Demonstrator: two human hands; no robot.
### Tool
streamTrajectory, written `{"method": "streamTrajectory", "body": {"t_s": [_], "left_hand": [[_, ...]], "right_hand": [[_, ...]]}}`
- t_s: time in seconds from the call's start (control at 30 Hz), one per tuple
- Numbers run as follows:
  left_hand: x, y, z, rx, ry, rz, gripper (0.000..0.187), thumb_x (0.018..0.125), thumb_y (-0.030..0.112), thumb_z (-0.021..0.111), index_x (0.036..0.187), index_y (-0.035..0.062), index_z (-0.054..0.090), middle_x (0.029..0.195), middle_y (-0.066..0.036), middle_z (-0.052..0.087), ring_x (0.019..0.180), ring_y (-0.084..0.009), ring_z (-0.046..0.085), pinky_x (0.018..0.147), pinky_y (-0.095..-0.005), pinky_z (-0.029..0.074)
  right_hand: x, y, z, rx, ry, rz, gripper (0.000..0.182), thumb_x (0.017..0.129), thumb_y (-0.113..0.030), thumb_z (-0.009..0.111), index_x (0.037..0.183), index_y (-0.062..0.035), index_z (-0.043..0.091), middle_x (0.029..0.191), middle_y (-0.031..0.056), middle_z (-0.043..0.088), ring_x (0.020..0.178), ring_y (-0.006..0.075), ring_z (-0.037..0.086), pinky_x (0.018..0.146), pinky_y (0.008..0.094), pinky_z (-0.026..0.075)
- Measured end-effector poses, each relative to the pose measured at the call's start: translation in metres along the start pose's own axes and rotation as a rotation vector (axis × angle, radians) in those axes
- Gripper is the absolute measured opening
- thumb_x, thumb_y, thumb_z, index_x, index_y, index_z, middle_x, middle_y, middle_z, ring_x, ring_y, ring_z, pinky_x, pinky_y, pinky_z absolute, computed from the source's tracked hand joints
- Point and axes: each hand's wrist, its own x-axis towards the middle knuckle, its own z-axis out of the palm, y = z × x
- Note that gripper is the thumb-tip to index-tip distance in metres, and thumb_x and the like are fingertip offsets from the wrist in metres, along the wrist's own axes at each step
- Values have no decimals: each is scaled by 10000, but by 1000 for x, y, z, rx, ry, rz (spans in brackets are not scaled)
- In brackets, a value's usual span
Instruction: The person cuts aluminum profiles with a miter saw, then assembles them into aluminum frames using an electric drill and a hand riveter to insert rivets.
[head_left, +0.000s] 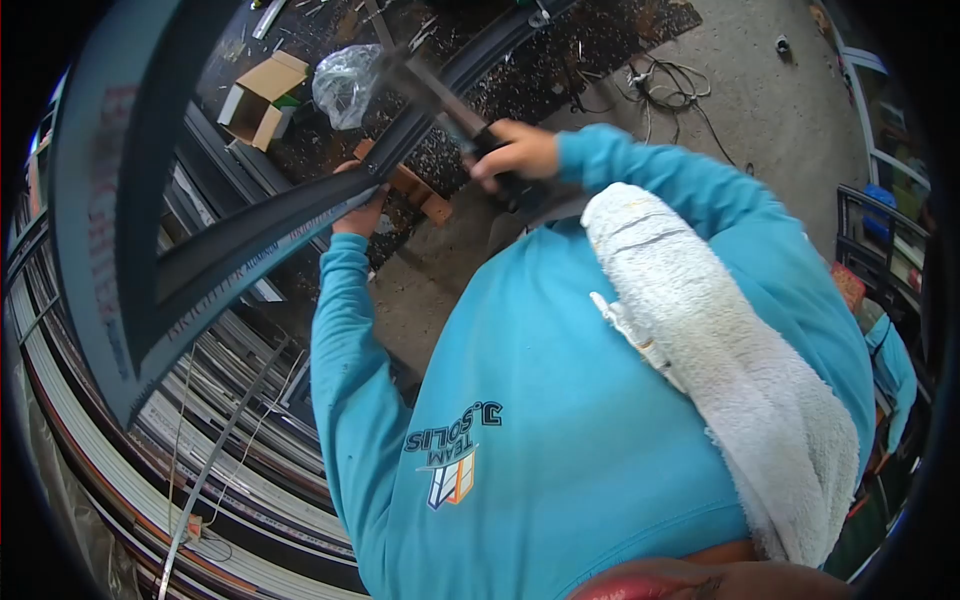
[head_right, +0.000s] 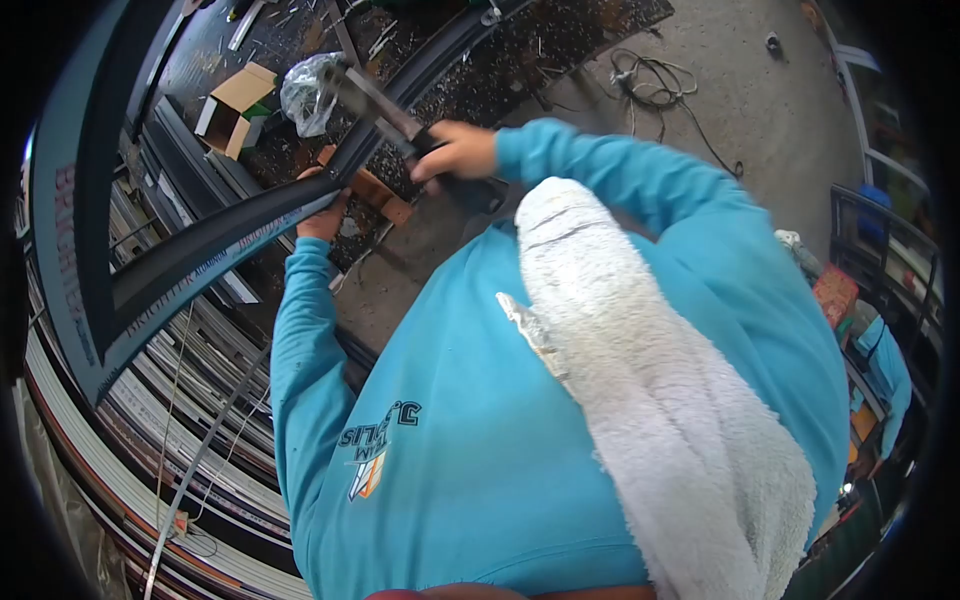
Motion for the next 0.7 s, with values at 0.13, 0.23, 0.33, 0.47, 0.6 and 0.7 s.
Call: {"method": "streamTrajectory", "body": {"t_s": [0.13,0.23,0.33,0.47,0.6,0.7], "left_hand": [[0,-5,-20,-3,-167,-15,576,713,100,729,1228,56,474,1055,-126,606,980,-240,603,908,-353,476],[7,7,-23,-2,-135,-14,528,688,129,758,1155,57,521,1028,-117,612,944,-228,612,882,-348,493],[8,-4,-19,-6,-127,-67,572,658,173,796,1150,72,521,1009,-104,610,942,-211,609,869,-348,497],[7,-27,-18,44,-174,-143,542,674,177,794,1141,106,529,981,-92,621,907,-204,615,866,-341,497],[8,9,-21,124,-147,-26,523,692,167,781,1130,79,510,959,-102,623,904,-229,616,862,-357,492],[1,11,-14,118,-62,-77,523,699,156,767,1140,67,500,982,-110,617,934,-238,609,885,-365,477]], "right_hand": [[-127,-34,-69,-1124,157,-74,519,765,-207,665,1248,-65,542,1179,203,560,1114,295,544,919,416,435],[-213,-70,-105,-836,166,428,265,704,-74,594,959,-1,582,764,172,617,710,345,603,676,381,488],[-271,-71,-114,-1349,282,514,155,694,-37,571,838,20,558,702,128,589,653,253,582,629,353,470],[-308,-41,-160,-1133,748,252,218,735,-117,592,920,-3,580,773,161,614,724,295,588,665,366,468],[-254,-31,-220,-1321,1067,76,275,785,-249,600,998,-77,617,838,150,646,800,321,622,733,394,489],[-192,1,-325,-1402,1241,-37,372,791,-285,621,1097,-73,620,991,191,667,931,341,645,806,406,500]]}}
